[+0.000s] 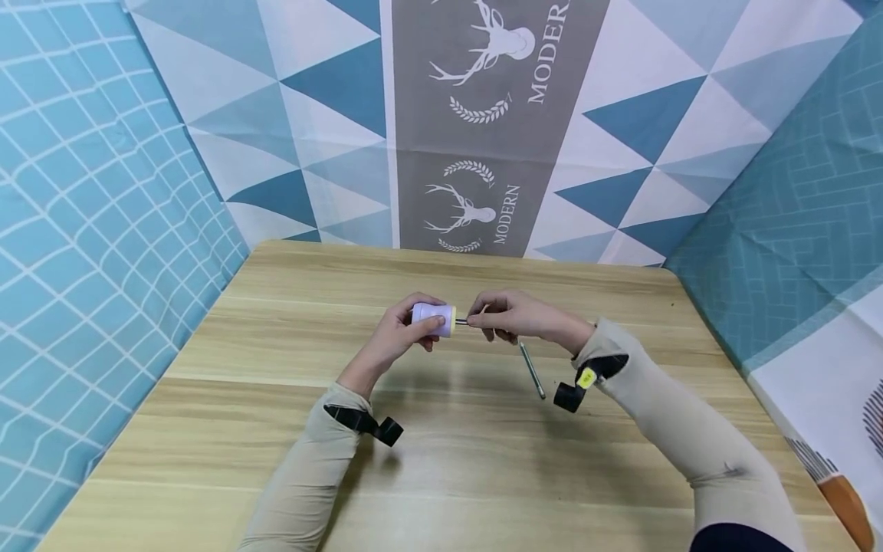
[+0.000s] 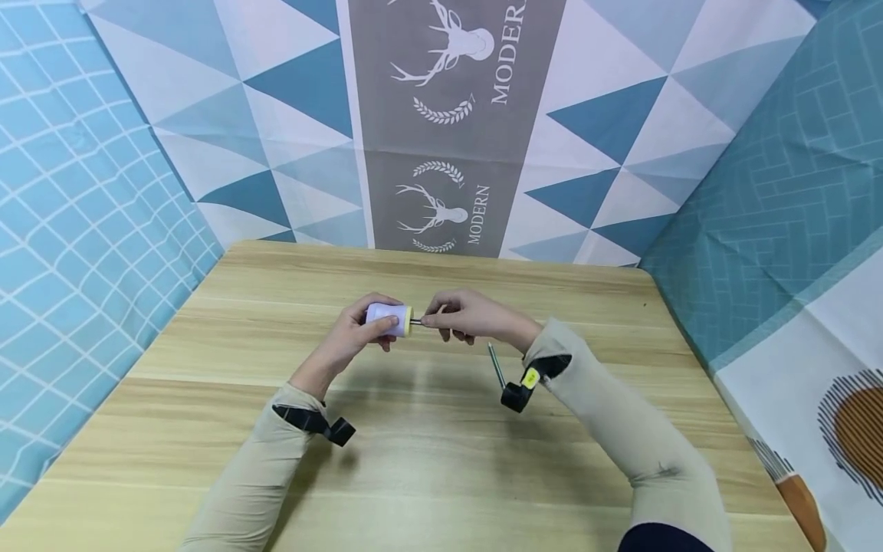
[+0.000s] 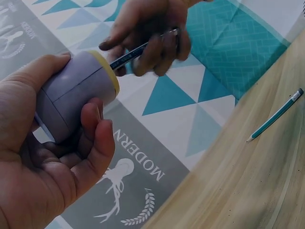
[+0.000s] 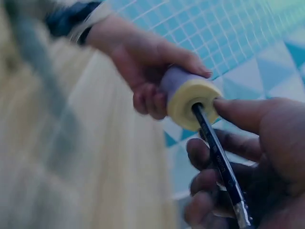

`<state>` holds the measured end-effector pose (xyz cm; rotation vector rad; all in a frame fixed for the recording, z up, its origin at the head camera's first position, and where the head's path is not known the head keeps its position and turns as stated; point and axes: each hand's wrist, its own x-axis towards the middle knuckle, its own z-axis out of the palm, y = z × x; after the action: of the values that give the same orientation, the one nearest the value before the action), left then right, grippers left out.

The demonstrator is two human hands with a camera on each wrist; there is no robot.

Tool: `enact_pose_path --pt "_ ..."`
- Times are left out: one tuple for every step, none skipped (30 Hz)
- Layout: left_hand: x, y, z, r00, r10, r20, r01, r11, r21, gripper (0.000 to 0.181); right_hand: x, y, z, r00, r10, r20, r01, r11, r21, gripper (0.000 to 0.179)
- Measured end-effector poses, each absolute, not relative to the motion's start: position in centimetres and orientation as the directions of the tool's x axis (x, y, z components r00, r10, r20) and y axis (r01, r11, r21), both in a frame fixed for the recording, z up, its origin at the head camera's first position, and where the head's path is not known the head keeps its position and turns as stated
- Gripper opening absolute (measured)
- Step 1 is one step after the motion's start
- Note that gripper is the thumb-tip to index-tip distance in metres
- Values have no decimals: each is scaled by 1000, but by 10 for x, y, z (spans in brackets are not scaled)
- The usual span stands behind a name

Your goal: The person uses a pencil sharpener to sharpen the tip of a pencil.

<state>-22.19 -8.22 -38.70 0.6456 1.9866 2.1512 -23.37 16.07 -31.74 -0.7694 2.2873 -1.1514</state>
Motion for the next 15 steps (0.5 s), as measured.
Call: enact_pose_path --pt "-222 -82 -387 -899 385 209 176 -119 977 33 -230 162 -318 -741 -670 -51 -399 501 -768 15" --pt "-222 -82 -388 -901 382 205 170 -123 978 33 -227 162 -320 -729 -682 53 -522 505 -688 15" --pt "-222 -82 -388 -903 379 200 164 -125 978 33 -223 163 -322 -701 -696 155 -633 507 -585 15" --pt "-222 -82 -388 -906 376 195 157 -128 979 34 -220 163 -325 -655 -712 254 -727 502 -468 15" --pt "-222 -81 -387 -909 372 188 149 -131 980 34 -218 163 -328 -596 -727 342 -798 492 -348 16" --pt "-221 -81 -387 -912 368 180 140 -134 981 34 -217 162 -333 -530 -740 414 -847 475 -237 17" --pt "-221 -81 -387 -915 364 171 130 -137 982 34 -216 162 -337 -460 -750 475 -878 464 -118 17" --pt "-221 -80 -387 -919 360 162 119 -139 983 34 -216 161 -341 -386 -761 521 -891 453 2 17" --pt "-221 -80 -387 -921 357 154 109 -143 984 34 -218 161 -345 -310 -771 556 -888 444 121 14" --pt "-221 -80 -386 -923 355 147 100 -147 984 34 -219 160 -349 -238 -778 581 -869 438 231 11" --pt "-221 -79 -386 -924 354 143 94 -152 984 34 -221 159 -352 -173 -785 595 -837 436 331 11" --pt "-220 -79 -386 -926 353 138 88 -156 984 34 -224 159 -354 -112 -788 605 -796 435 420 15" --pt "-220 -78 -385 -926 352 134 81 -161 984 35 -226 158 -356 -59 -791 609 -749 438 496 20" --pt "-220 -78 -385 -927 351 134 79 -166 983 35 -228 157 -358 -18 -792 610 -707 442 553 25" --pt "-220 -78 -384 -927 350 133 76 -172 982 36 -229 157 -359 7 -794 608 -671 447 591 29"
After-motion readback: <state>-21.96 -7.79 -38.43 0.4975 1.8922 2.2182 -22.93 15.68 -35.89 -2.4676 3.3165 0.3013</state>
